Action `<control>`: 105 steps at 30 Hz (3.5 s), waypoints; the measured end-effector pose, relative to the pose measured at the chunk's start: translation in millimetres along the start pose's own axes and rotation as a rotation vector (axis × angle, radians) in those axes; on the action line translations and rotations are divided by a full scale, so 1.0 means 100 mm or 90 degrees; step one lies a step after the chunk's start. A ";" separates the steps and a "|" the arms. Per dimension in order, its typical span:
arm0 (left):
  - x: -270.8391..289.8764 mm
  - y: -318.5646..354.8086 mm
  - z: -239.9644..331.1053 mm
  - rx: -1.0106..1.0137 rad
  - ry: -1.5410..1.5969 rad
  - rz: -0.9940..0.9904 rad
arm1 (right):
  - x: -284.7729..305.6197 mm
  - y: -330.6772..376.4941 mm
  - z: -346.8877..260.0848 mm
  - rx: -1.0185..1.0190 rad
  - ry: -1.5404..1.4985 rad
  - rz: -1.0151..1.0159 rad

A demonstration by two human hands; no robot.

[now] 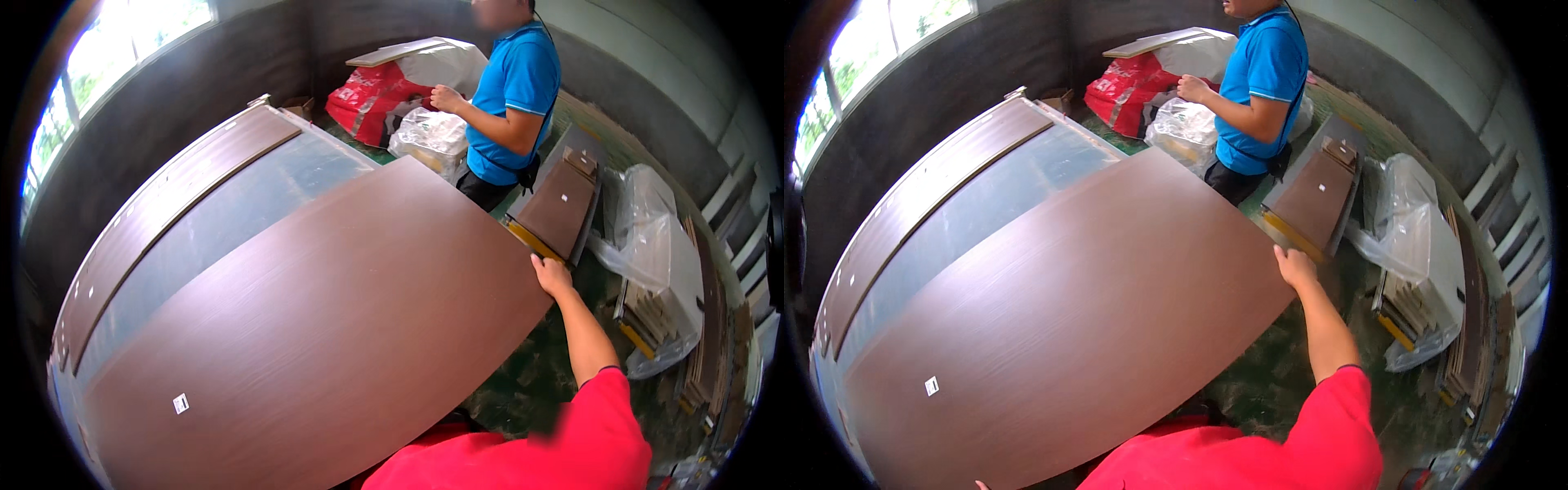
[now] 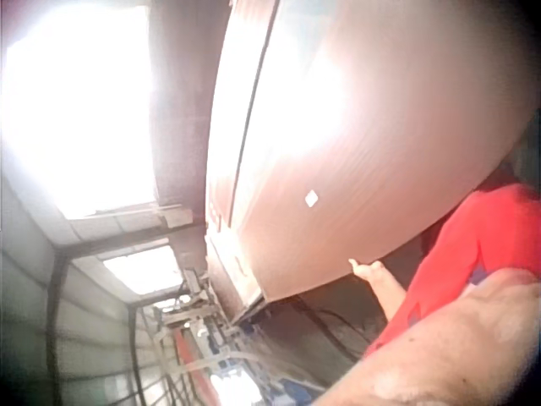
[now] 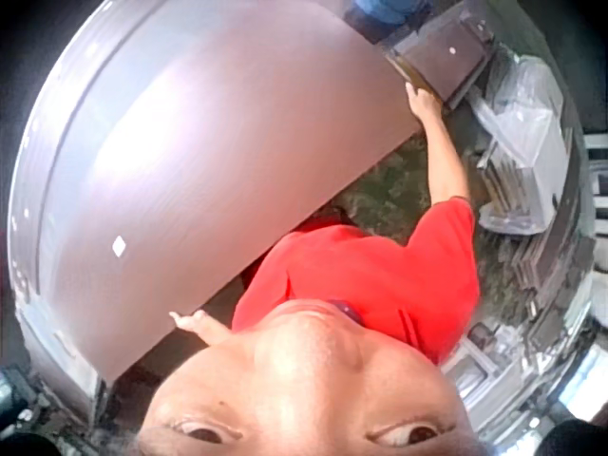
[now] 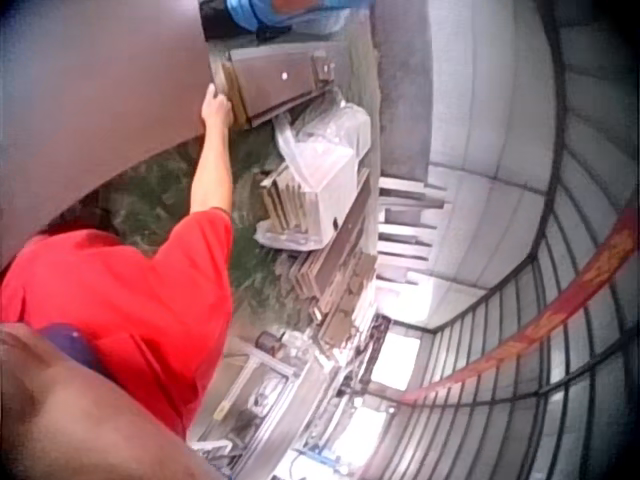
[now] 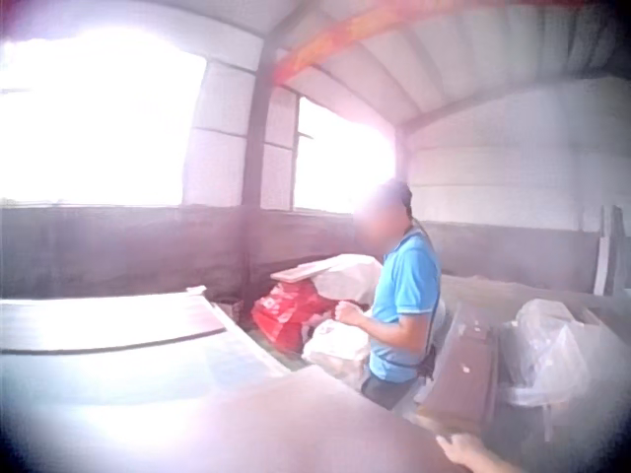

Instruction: The person removes cut wood panels from a CNC machine table, inspects them, and stacks them on a nearby rack. They also wipe sawdust from the machine surface and handle several large and small panels by hand.

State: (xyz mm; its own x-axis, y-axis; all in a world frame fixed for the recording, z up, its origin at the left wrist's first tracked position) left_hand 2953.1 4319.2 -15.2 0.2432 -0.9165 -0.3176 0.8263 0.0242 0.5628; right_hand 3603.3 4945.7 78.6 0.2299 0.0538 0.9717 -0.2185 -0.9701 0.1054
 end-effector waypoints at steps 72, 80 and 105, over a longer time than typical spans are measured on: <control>1.12 -1.07 -0.50 0.071 0.027 0.114 | -1.46 2.39 -8.46 0.736 -0.078 -0.013; 2.47 -2.37 0.44 0.009 0.165 0.201 | -1.40 2.40 -8.41 0.704 -0.076 -0.021; 1.27 -3.46 1.64 0.089 0.177 0.044 | -1.24 2.19 -7.51 0.499 -0.063 0.072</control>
State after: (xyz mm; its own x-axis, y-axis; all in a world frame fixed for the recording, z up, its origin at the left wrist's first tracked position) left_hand 2614.6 4129.2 -124.7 0.4415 -0.7703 -0.4602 0.7298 0.0099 0.6836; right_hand 2815.0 4904.0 140.3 0.3376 -0.0405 0.9404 0.4765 -0.8543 -0.2078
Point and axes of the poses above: each hand's wrist, its own y-axis away from the middle knuckle, its own x-axis out of the back of the hand, z = x × y, the point moved 7 cm from there along -y, towards the middle knuckle, and after that the axes turned 3 degrees about -z, right-handed, at the moved point
